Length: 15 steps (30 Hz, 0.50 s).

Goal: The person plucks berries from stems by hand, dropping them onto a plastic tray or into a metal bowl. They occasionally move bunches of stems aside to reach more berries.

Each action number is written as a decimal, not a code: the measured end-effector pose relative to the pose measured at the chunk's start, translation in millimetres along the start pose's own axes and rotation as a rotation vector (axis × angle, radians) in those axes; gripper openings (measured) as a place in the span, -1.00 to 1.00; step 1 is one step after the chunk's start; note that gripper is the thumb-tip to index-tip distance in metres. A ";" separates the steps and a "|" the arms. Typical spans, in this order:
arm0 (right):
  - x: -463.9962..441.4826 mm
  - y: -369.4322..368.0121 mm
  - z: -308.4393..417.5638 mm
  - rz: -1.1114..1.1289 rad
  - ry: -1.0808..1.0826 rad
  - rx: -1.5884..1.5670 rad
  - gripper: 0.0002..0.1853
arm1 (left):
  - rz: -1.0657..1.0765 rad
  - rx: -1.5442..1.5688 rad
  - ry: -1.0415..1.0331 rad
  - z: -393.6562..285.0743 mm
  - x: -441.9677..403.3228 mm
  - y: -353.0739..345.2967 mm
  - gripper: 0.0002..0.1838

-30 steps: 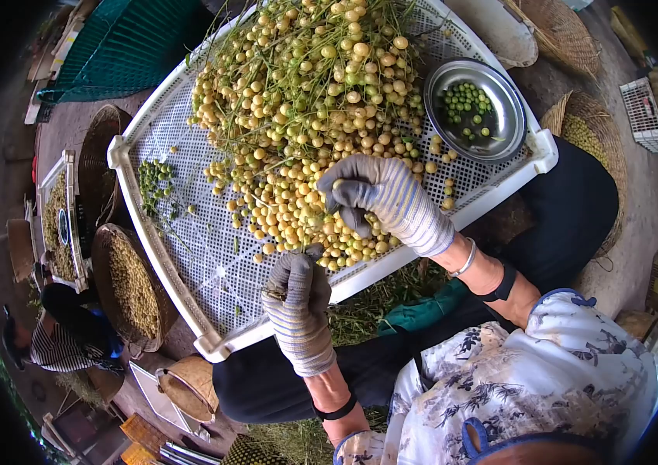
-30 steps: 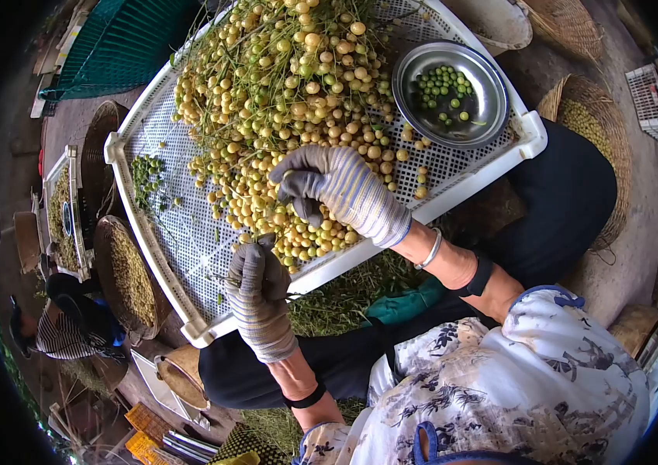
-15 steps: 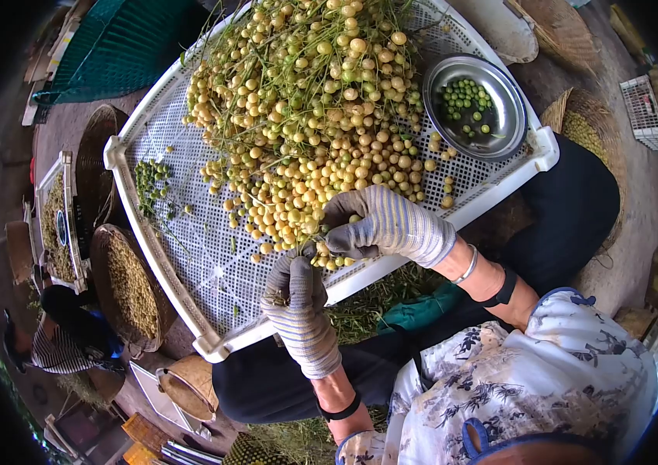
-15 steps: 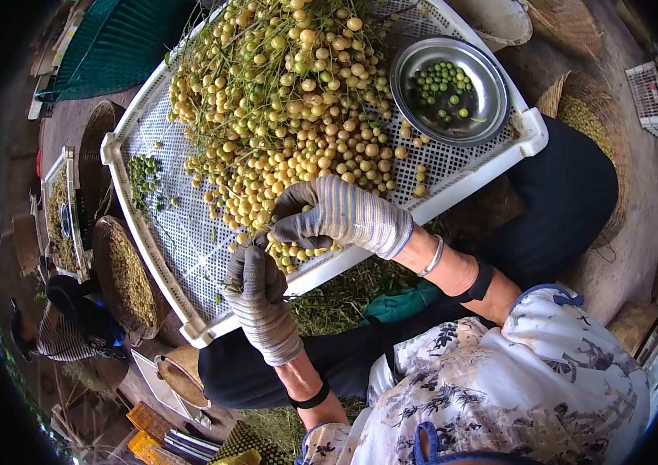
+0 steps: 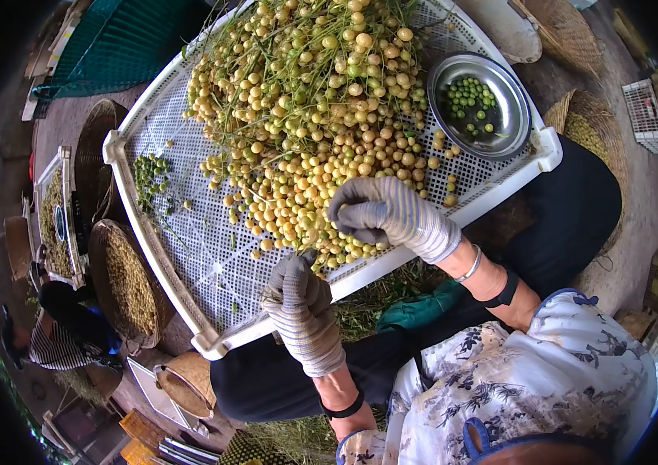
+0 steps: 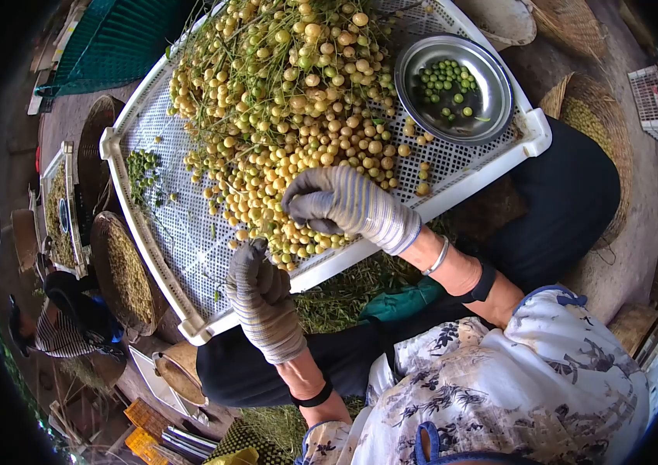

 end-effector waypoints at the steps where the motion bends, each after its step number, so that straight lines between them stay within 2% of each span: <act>1: -2.8 7.3 -1.8 -0.023 0.023 -0.060 -0.72 | 0.010 0.017 0.014 -3.1 0.7 0.7 -0.81; 5: -4.9 3.1 0.6 0.075 0.184 0.003 -0.45 | -0.086 -0.147 0.045 -4.2 0.0 3.2 -0.81; 6: -8.8 1.6 3.8 0.182 0.165 0.104 -0.34 | -0.082 -0.214 0.045 -4.7 0.2 0.9 -0.81; 9: -9.9 -6.4 17.7 0.202 0.140 0.345 -0.48 | -0.103 -0.361 0.036 -5.9 1.9 -2.9 -0.83; 12: -5.4 -8.2 19.1 0.169 -0.004 0.285 -0.58 | -0.145 -0.381 0.035 -5.3 2.2 -1.8 -0.84; 15: -0.1 -13.2 17.8 0.165 -0.055 0.094 -0.62 | -0.118 -0.323 0.051 -2.5 1.7 -0.3 -0.85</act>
Point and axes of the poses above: each hand's wrist, its own x-axis away from the middle knuckle, its own y-axis out of the back of the hand, z = x × y, the point moved 1 cm from there along -x, towards the middle knuckle, and after that the axes turned 2 degrees about y, right-handed, at the moved point
